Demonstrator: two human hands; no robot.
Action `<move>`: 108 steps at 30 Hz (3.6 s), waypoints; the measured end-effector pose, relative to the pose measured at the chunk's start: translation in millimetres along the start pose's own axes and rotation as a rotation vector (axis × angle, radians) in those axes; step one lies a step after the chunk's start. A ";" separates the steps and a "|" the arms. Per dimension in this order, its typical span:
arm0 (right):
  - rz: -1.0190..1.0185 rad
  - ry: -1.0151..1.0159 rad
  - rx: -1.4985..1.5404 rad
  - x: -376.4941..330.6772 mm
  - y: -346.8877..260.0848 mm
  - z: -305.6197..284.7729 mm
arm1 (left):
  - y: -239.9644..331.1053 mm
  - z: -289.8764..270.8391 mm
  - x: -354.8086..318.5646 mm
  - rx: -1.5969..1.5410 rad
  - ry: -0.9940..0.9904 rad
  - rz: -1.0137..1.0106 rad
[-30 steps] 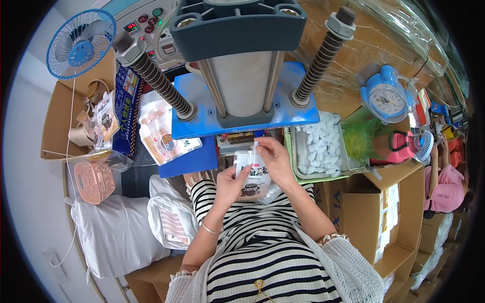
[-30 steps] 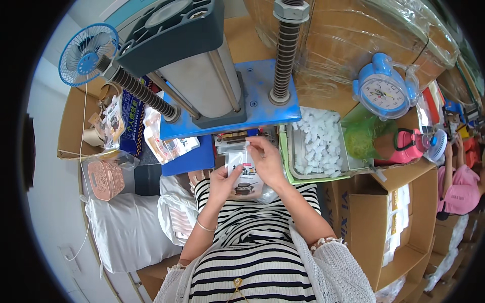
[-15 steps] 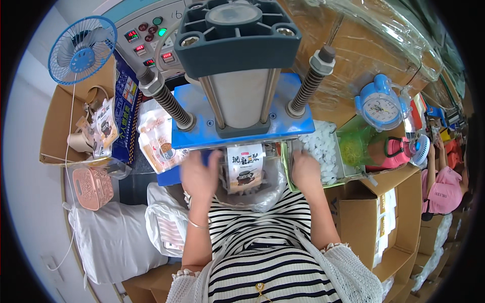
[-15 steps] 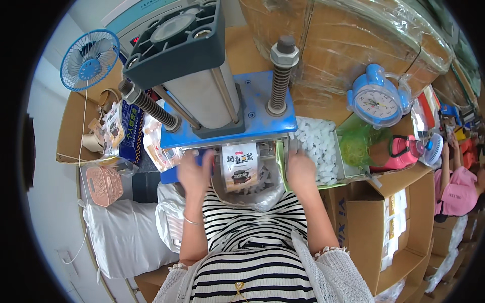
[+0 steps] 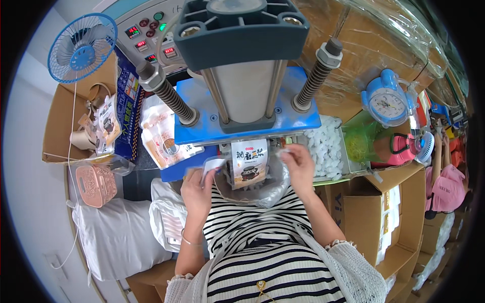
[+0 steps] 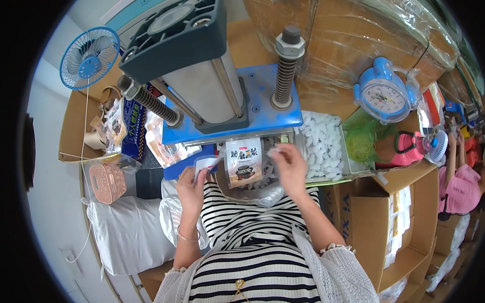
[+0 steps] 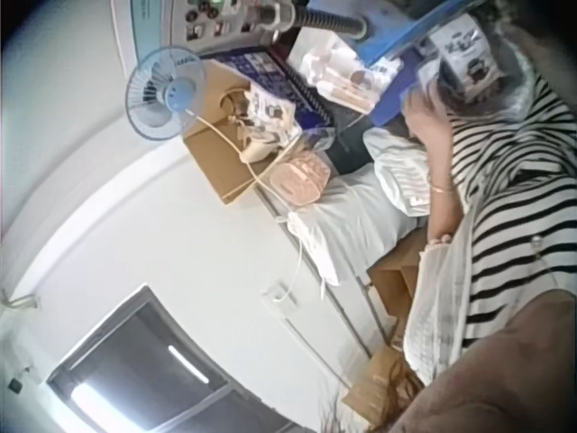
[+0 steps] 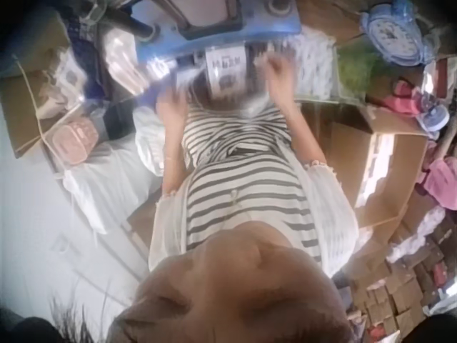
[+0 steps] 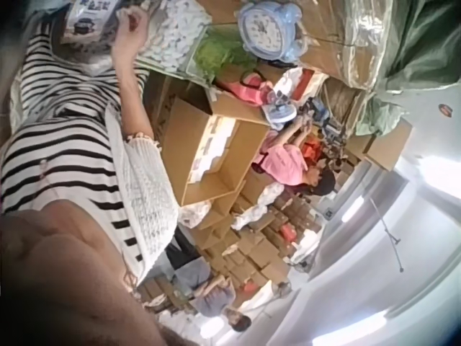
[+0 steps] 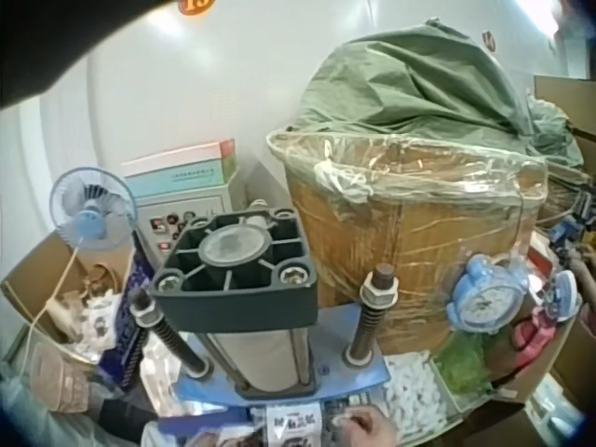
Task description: Using a pneumatic sealing machine to seal small pouches and then gathering them into a larger plastic bag.
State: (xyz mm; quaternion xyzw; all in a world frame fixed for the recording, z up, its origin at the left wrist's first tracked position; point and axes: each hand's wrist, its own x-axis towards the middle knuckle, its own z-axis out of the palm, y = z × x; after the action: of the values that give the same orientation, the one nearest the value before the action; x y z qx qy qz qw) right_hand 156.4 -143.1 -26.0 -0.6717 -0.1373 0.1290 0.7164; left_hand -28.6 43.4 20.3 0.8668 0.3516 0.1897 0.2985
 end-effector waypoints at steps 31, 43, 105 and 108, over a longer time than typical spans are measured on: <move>-0.507 -0.079 -1.218 52.3 15.9 -24.9 | -38.3 49.5 16.3 0.533 0.411 0.423; -0.140 -0.035 -0.627 24.7 -11.4 -49.6 | -23.2 11.2 12.7 0.037 0.195 0.201; -0.094 -0.339 -0.273 6.9 -10.1 39.0 | 0.9 88.0 -18.8 -0.794 -0.317 -0.259; -0.193 -0.243 -0.390 13.3 -12.4 27.2 | -1.0 86.3 3.7 -0.846 -0.304 -0.332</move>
State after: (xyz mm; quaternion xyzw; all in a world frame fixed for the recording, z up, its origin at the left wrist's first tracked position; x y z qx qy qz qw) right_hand 158.7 -113.7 -11.7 -0.7605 -0.3082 0.1112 0.5606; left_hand 19.9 13.5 -44.6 0.6192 0.3299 0.1371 0.6992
